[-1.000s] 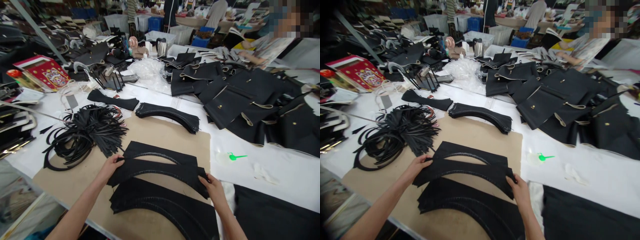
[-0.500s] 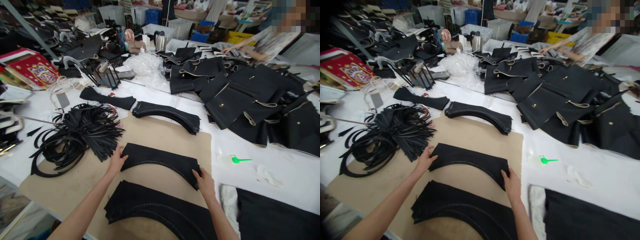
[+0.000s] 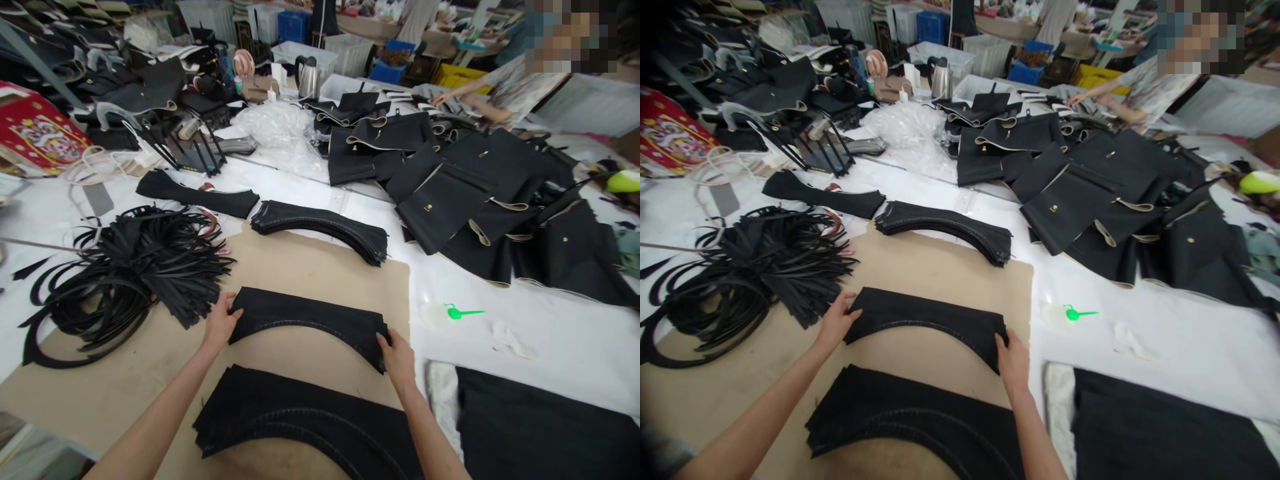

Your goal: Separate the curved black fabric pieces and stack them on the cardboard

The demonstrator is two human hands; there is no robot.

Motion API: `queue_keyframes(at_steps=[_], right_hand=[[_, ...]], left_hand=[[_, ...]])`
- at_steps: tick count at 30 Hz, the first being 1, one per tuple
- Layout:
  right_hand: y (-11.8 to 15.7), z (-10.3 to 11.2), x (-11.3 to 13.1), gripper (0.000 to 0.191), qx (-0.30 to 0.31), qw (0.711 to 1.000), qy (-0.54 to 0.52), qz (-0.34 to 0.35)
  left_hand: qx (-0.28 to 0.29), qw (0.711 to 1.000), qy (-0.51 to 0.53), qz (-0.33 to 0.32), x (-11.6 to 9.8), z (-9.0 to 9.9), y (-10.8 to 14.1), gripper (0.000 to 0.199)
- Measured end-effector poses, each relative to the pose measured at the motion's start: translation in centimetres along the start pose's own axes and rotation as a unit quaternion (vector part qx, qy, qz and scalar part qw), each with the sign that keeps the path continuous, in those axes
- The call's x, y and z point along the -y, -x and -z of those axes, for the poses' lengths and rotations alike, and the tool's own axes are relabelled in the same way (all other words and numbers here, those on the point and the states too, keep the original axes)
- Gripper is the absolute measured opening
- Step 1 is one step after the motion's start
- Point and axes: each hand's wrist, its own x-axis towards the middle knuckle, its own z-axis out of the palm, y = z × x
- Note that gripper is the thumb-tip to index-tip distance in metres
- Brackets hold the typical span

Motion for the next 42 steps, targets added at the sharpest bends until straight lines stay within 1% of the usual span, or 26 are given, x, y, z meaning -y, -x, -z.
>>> queue_keyframes(at_steps=[6,11,16,20,26,30,32,35,36,37,38,40,42], right_hand=[[-0.4,0.0,0.6,0.035,0.031,0.996,0.079,-0.020],[-0.8,-0.3,0.4,0.037,0.075,0.992,0.096,-0.031],[-1.3,-1.1,-0.4,0.044,0.093,0.990,0.102,-0.026],[-1.3,-1.2,-0.3,0.046,0.099,0.989,0.103,-0.039],[-1.5,-1.3,-0.3,0.047,0.097,0.988,0.110,-0.040],[-1.1,-1.2,0.1,0.042,0.078,0.991,0.107,-0.022],[-0.8,-0.8,0.6,0.038,0.071,0.993,0.094,-0.025],[-0.4,-0.3,1.4,0.032,0.053,0.995,0.075,-0.038],[-0.4,-0.1,1.6,0.029,0.045,0.996,0.068,-0.042],[-0.3,0.0,1.7,0.026,0.037,0.996,0.062,-0.047],[-0.3,0.1,1.8,0.023,0.029,0.997,0.055,-0.050],[-0.2,0.3,1.9,0.020,0.012,0.997,0.042,-0.057],[-0.1,0.4,2.0,0.017,-0.002,0.998,0.028,-0.064]], left_hand=[[-0.011,0.999,-0.042,0.005,-0.2,-0.2,0.0,0.042],[-0.016,0.998,-0.060,0.002,-0.4,-0.1,-0.1,0.042],[-0.026,0.997,-0.074,0.007,-0.5,0.1,-0.2,0.040],[-0.029,0.996,-0.082,0.007,-0.9,0.3,0.1,0.040],[-0.027,0.993,-0.113,0.013,-1.5,0.2,0.0,0.042],[-0.027,0.991,-0.134,0.006,-1.9,0.0,0.3,0.044],[-0.031,0.989,-0.141,-0.005,-2.2,-0.1,0.6,0.045],[-0.055,0.986,-0.154,-0.042,-2.3,0.0,1.2,0.048],[-0.077,0.981,-0.165,-0.063,-2.3,-0.1,1.3,0.049],[-0.115,0.969,-0.194,-0.101,-2.3,-0.1,1.5,0.046],[-0.129,0.958,-0.206,-0.150,-2.2,-0.3,1.6,0.042],[-0.111,0.941,-0.189,-0.257,-2.1,-1.0,2.0,0.034],[-0.058,0.928,-0.155,-0.334,-1.9,-1.9,2.4,0.032]])
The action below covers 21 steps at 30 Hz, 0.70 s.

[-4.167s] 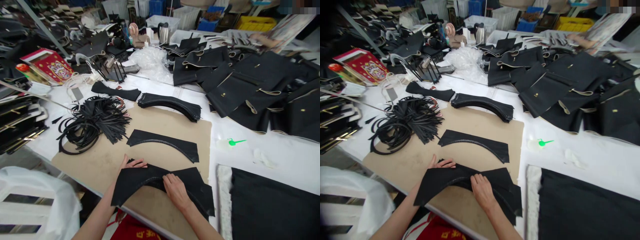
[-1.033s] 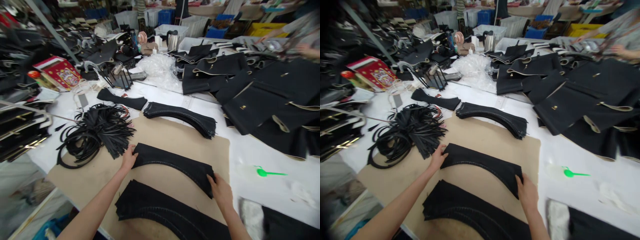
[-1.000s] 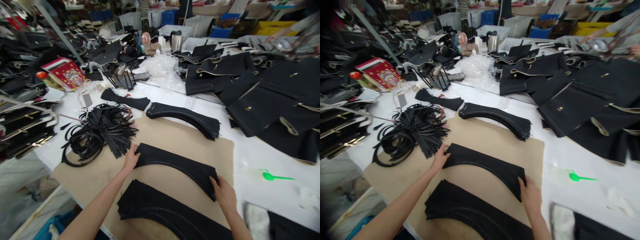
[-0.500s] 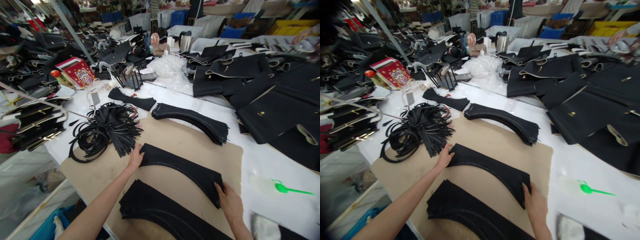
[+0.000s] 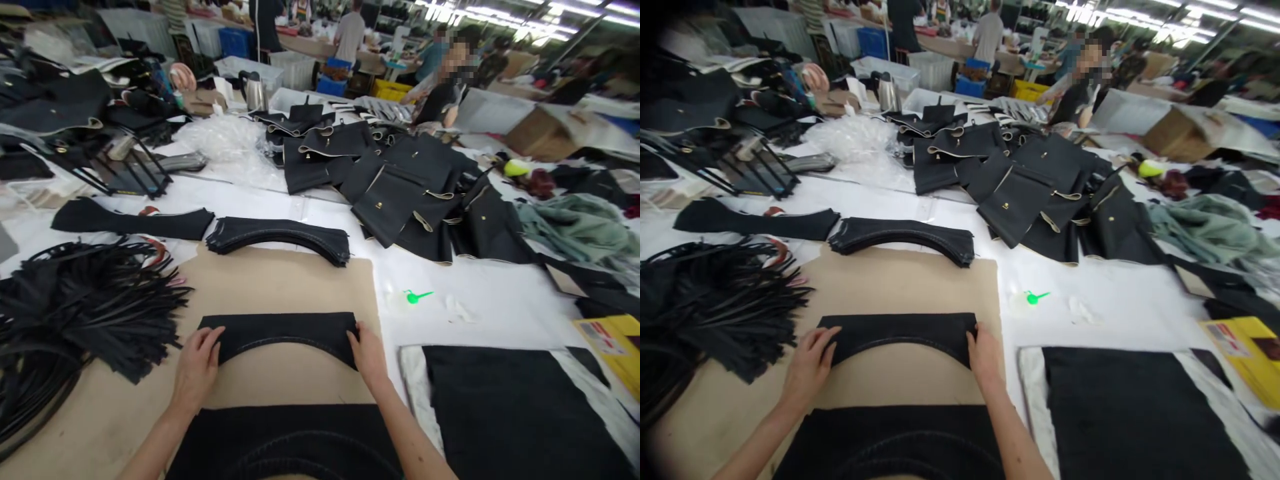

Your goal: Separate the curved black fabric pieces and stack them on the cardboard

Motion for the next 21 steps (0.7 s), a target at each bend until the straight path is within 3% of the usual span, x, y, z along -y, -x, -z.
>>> queue_keyframes(at_steps=[3,7,16,21], right_hand=[[0.3,0.1,0.0,0.024,-0.016,1.000,-0.023,-0.008],[0.8,0.0,-0.1,0.037,-0.040,0.997,-0.060,0.002],[0.8,0.1,-0.5,0.020,-0.028,0.998,-0.012,0.061],[1.6,0.5,-0.1,0.026,-0.087,0.993,0.032,0.074]], left_hand=[[0.046,0.998,0.016,-0.046,-0.6,-1.2,0.7,0.035],[0.081,0.995,-0.005,-0.049,-0.8,-1.8,1.1,0.039],[0.119,0.987,-0.095,-0.053,-1.7,-1.8,1.2,0.041],[0.150,0.978,-0.140,-0.036,-3.6,-0.7,1.3,0.040]])
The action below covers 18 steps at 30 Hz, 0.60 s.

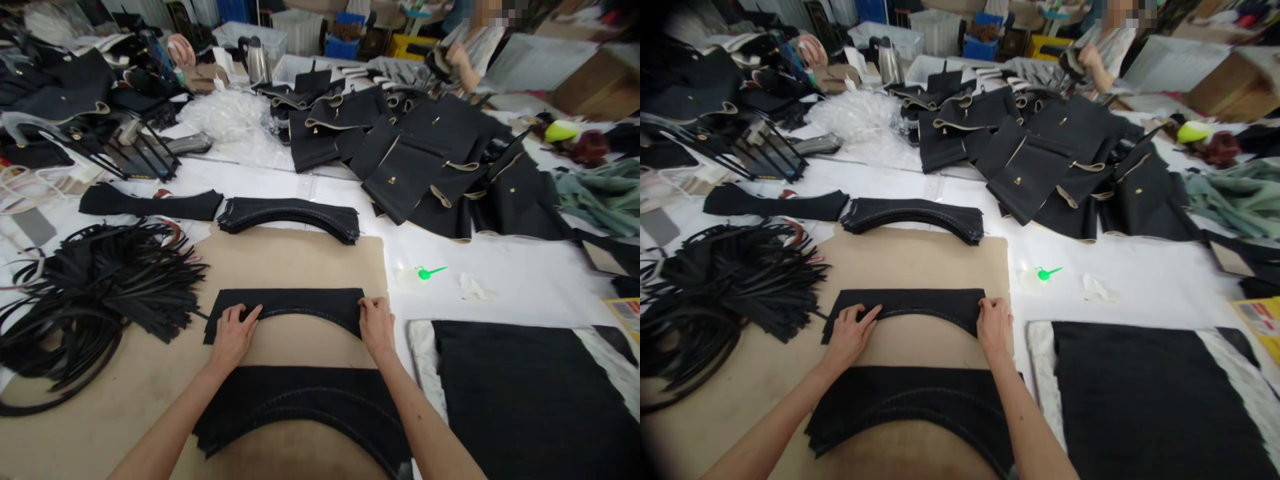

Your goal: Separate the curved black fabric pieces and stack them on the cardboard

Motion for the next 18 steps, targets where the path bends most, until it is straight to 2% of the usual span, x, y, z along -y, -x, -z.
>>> queue_keyframes(at_steps=[3,6,8,10,12,13,15,16,17,18], right_hand=[[0.7,-0.3,0.6,0.025,-0.014,0.998,-0.004,0.057],[1.5,-0.7,1.4,0.023,0.042,0.986,-0.008,0.163],[2.2,-0.4,1.8,0.024,0.064,0.982,0.000,0.180],[3.2,0.3,1.9,0.026,0.054,0.984,0.003,0.168],[5.1,1.3,1.9,0.026,0.068,0.979,-0.004,0.192],[6.4,1.8,1.9,0.024,0.095,0.971,-0.012,0.220],[9.3,2.3,1.8,0.021,0.172,0.942,-0.021,0.288],[10.8,2.4,1.7,0.020,0.202,0.928,-0.013,0.313],[12.1,2.3,1.6,0.021,0.219,0.918,0.006,0.331],[13.2,2.2,1.5,0.024,0.224,0.912,0.030,0.343]], left_hand=[[0.007,1.000,0.000,0.006,-0.6,0.5,0.0,0.039],[0.009,1.000,0.004,0.008,-0.7,0.8,-0.1,0.039],[-0.005,1.000,0.013,0.018,-1.0,1.2,0.0,0.041],[-0.024,0.999,0.027,0.027,-2.1,1.8,0.8,0.043],[-0.026,0.999,0.047,0.004,-4.3,2.4,2.7,0.038],[-0.014,0.998,0.063,-0.028,-5.7,2.7,4.1,0.035],[0.030,0.988,0.102,-0.116,-9.0,2.9,7.6,0.031],[0.071,0.972,0.142,-0.174,-10.6,2.8,9.4,0.034],[0.104,0.960,0.168,-0.200,-12.0,2.6,11.2,0.038],[0.123,0.958,0.176,-0.193,-13.2,2.2,12.7,0.041]])
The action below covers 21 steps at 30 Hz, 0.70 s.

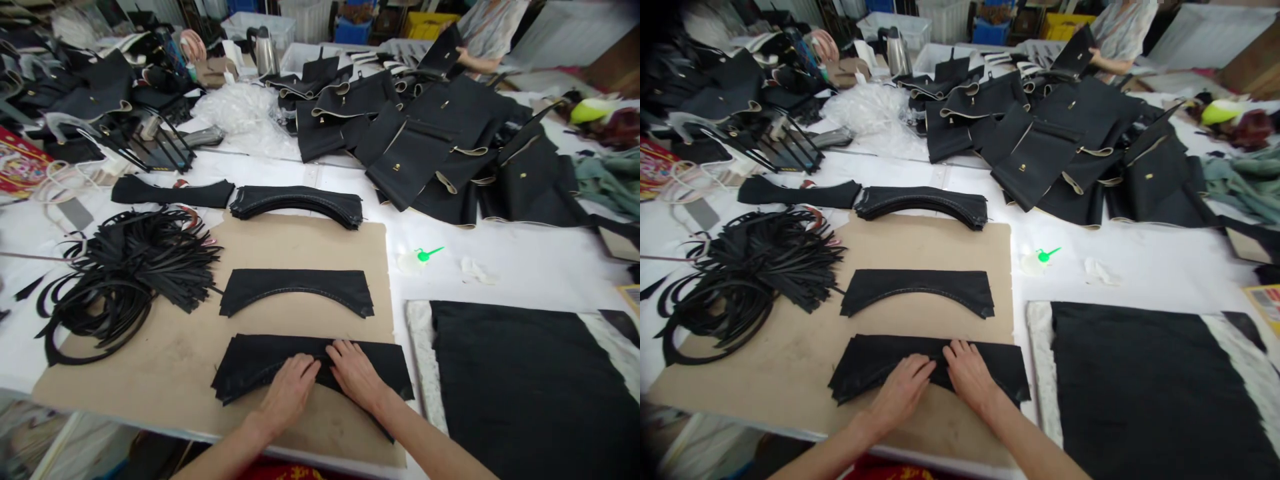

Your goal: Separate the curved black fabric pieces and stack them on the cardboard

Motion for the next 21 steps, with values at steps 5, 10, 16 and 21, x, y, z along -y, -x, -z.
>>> queue_keyframes(at_steps=[5,10,16,21], right_hand=[[0.7,-1.8,1.1,0.031,0.007,0.993,0.115,0.029],[-0.9,-1.6,0.1,0.024,0.002,0.995,0.096,0.040],[-2.0,2.1,-1.8,0.022,-0.037,0.998,0.051,0.000],[-1.5,5.5,-1.0,0.021,-0.078,0.997,0.014,-0.023]], left_hand=[[0.024,0.998,-0.021,0.054,-1.9,-4.1,1.9,0.046],[0.006,0.998,-0.013,0.062,-1.7,-4.2,1.8,0.043],[-0.052,0.972,0.160,0.164,-3.2,-2.5,1.1,0.031],[-0.164,0.804,0.468,0.328,-1.3,-0.8,-0.4,0.035]])
